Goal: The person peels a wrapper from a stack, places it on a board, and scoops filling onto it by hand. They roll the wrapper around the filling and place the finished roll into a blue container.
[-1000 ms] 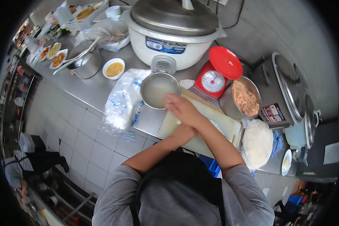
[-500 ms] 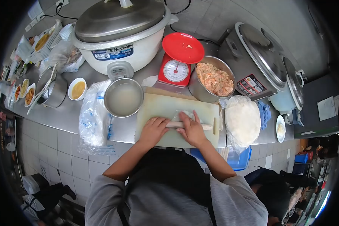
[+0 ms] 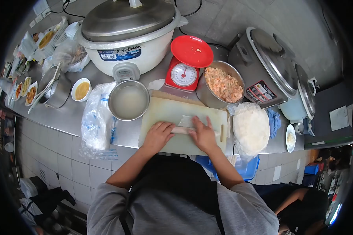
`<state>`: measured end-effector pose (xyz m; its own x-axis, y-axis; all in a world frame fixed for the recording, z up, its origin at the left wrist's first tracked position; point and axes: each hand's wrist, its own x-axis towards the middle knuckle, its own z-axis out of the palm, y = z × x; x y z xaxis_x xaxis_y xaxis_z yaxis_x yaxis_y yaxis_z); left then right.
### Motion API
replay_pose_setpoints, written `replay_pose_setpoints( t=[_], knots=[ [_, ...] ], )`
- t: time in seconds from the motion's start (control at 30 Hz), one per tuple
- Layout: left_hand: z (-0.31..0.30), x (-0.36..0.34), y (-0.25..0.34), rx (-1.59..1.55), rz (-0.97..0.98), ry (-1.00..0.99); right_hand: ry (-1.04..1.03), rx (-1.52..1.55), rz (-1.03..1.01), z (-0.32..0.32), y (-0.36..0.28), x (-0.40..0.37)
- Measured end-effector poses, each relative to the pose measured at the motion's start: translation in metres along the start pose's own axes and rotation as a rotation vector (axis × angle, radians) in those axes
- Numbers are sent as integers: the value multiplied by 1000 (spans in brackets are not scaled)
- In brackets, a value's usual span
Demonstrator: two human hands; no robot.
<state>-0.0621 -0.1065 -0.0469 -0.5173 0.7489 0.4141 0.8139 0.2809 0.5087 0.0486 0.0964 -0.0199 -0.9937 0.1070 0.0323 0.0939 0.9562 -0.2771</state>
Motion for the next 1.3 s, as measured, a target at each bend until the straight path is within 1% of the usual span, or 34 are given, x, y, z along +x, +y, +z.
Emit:
replay_pose_setpoints(
  t=[0.07, 0.1, 0.2, 0.3, 0.4, 0.5, 0.6, 0.7, 0.77, 0.8, 0.83, 0.93, 0.97, 1.03, 1.07, 1.1, 1.13, 1.17, 1.2, 1.27, 1.3],
  knots=[
    [0, -1, -1, 9, -2, 7, 32, -14, 110, -9, 19, -25],
    [1, -1, 0, 11, -2, 9, 62, 1, 103, -15, 22, -32],
    [2, -1, -2, -2, -1, -19, 88, 0, 95, -5, 12, -24],
    [1, -1, -2, 0, 3, -6, 169, -1, -87, 15, -3, 2],
    [3, -2, -3, 20, 4, -6, 96, 64, 33, 8, -2, -5],
    [0, -4, -1, 18, -8, -1, 118, -7, 121, -7, 20, -37],
    [0, -3, 0, 10, -1, 1, 116, 30, 200, -12, 18, -38],
    [0, -2, 0, -4, -15, -20, 251, 101, 7, 6, 2, -18],
    [5, -4, -4, 25, 8, -14, 263, 36, 31, 6, 9, -24],
    [7, -6, -6, 43, 11, -9, 266, 6, 36, 6, 16, -28],
    [5, -6, -5, 37, 11, -12, 229, -96, 85, 1, 22, -31],
    [1, -5, -2, 17, 9, -27, 122, 54, 179, -21, 13, -8],
    [1, -5, -3, 5, 11, -32, 184, 135, 109, -22, -3, 14],
    [7, -8, -7, 0, 7, -36, 258, 231, -194, -20, -42, 58],
    [15, -12, -13, 8, 2, -38, 198, 217, -319, -18, -64, 78],
    [18, -14, -16, 15, -3, -40, 118, 242, -399, -19, -87, 94],
    [14, -11, -12, -78, -66, -34, 33, 271, -475, -20, -110, 111],
    [7, -5, -4, -173, -129, -29, -75, 341, -506, -21, -128, 122],
    [4, -3, 0, -270, -192, -23, -174, 303, -498, -14, -138, 131],
    [3, -4, -2, -276, -153, -49, -371, 220, -482, -2, -149, 146],
    [3, -5, -4, -280, -134, -60, -353, 271, -475, 0, -148, 149]
  ],
)
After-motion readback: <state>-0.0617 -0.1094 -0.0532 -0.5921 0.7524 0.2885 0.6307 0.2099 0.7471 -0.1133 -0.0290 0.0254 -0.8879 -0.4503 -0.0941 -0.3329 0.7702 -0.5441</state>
